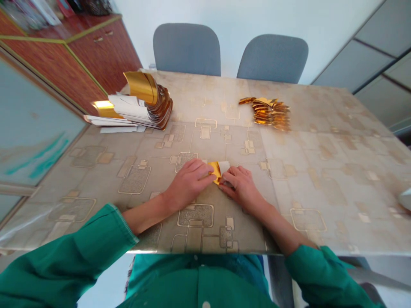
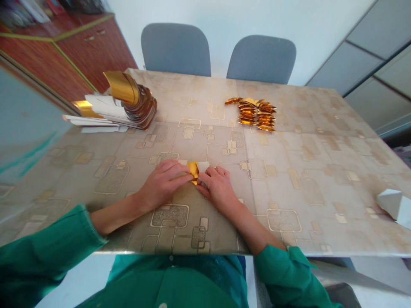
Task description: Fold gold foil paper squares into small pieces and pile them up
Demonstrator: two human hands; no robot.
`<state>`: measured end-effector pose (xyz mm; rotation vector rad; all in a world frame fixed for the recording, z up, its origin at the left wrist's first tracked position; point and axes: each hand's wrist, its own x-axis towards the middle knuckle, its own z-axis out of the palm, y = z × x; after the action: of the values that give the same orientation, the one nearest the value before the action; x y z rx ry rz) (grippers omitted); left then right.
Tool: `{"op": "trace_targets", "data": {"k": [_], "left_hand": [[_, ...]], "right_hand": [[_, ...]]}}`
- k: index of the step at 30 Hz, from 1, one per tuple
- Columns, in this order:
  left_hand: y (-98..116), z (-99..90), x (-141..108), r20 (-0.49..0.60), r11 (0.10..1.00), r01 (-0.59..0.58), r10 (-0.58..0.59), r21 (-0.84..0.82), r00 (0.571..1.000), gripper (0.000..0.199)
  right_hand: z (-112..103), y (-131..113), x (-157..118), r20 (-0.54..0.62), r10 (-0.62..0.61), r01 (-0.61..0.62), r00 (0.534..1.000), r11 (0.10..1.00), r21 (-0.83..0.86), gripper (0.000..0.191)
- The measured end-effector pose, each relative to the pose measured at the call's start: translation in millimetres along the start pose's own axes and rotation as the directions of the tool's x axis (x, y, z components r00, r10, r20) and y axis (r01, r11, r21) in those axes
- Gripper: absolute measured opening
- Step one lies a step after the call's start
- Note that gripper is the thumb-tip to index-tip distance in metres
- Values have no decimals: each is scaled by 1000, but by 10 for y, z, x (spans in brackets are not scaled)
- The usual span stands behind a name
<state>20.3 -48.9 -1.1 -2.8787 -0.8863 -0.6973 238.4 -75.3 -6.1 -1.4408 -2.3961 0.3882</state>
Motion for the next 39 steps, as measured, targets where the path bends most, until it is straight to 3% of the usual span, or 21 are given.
{"op": "trace_targets", "data": {"k": [3, 11, 19, 27, 36, 39], "left_hand": [[63, -29, -64, 43, 992, -104, 101, 72, 994, 23], [44, -35, -130, 162, 989, -80, 60, 125, 985, 24], [-9, -63, -184, 140, 995, 0, -13, 96, 990, 33], [167, 7, -96, -49, 996, -83, 83, 17, 995, 27], [176, 107, -123, 33, 994, -91, 93, -59, 995, 26], [164, 92, -114, 88, 994, -93, 98, -56, 991, 28]], "right_hand": [[8, -3, 1, -6, 8, -8, 1000, 1000, 6, 8], [6, 24, 2, -11, -1, 2, 1000, 996, 88, 9], [12, 45, 7, -26, -5, 8, 1000, 993, 114, 8], [30, 34, 14, -34, 3, 1, 999, 994, 112, 10], [-25, 97, 19, -19, -28, 31, 999, 976, 218, 4], [-37, 91, 14, -27, -2, 6, 1000, 988, 156, 10]]}}
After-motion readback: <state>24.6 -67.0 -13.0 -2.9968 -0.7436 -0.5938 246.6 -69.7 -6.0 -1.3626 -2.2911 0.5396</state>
